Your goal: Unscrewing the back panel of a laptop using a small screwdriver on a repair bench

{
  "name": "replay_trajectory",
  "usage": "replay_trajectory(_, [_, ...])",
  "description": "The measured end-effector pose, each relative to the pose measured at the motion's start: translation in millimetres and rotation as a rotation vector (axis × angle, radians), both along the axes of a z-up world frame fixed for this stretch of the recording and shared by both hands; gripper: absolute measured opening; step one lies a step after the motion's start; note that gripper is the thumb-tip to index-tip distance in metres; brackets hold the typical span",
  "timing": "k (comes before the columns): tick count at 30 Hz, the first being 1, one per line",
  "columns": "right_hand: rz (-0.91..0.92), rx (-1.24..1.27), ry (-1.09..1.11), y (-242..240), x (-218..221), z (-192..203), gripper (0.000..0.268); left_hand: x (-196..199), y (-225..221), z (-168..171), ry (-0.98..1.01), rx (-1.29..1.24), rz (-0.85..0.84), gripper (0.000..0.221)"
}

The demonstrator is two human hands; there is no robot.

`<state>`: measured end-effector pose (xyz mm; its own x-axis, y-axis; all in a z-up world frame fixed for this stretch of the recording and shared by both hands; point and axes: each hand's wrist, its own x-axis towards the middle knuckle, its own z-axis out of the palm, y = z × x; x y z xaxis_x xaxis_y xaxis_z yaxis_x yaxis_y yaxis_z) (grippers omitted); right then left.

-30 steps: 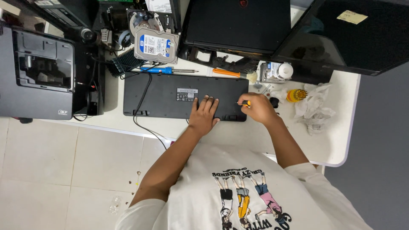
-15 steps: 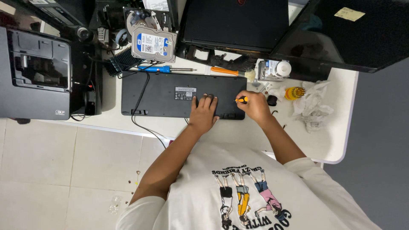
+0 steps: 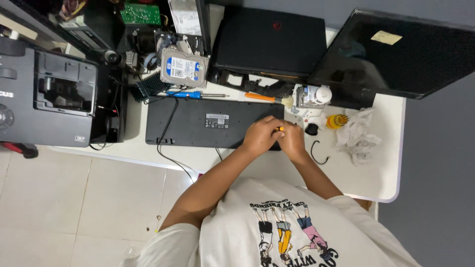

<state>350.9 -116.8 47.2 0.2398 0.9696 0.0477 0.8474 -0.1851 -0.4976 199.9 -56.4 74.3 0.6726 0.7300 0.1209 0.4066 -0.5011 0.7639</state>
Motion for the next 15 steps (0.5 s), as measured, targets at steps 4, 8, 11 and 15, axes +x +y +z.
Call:
replay_trajectory(4, [-0.014, 0.013, -0.003, -7.8, -1.1, 3.0, 0.009, -3.0, 5.0, 16.2, -0.041, -0.054, -0.057, 0.018])
replay_trajectory(8, [0.020, -0.006, 0.047, -8.9, 0.6, 11.3, 0.011, -3.6, 5.6, 23.3, 0.067, 0.022, -0.093, 0.012])
replay_trajectory(11, [0.016, -0.030, 0.203, -17.1, 1.2, 23.5, 0.017, -7.0, 3.1, 24.2, 0.104, 0.051, -0.110, 0.013])
replay_trajectory(15, [0.219, -0.041, 0.273, -14.7, 14.0, 28.7, 0.023, -13.2, 4.1, 35.5, 0.130, 0.150, -0.118, 0.016])
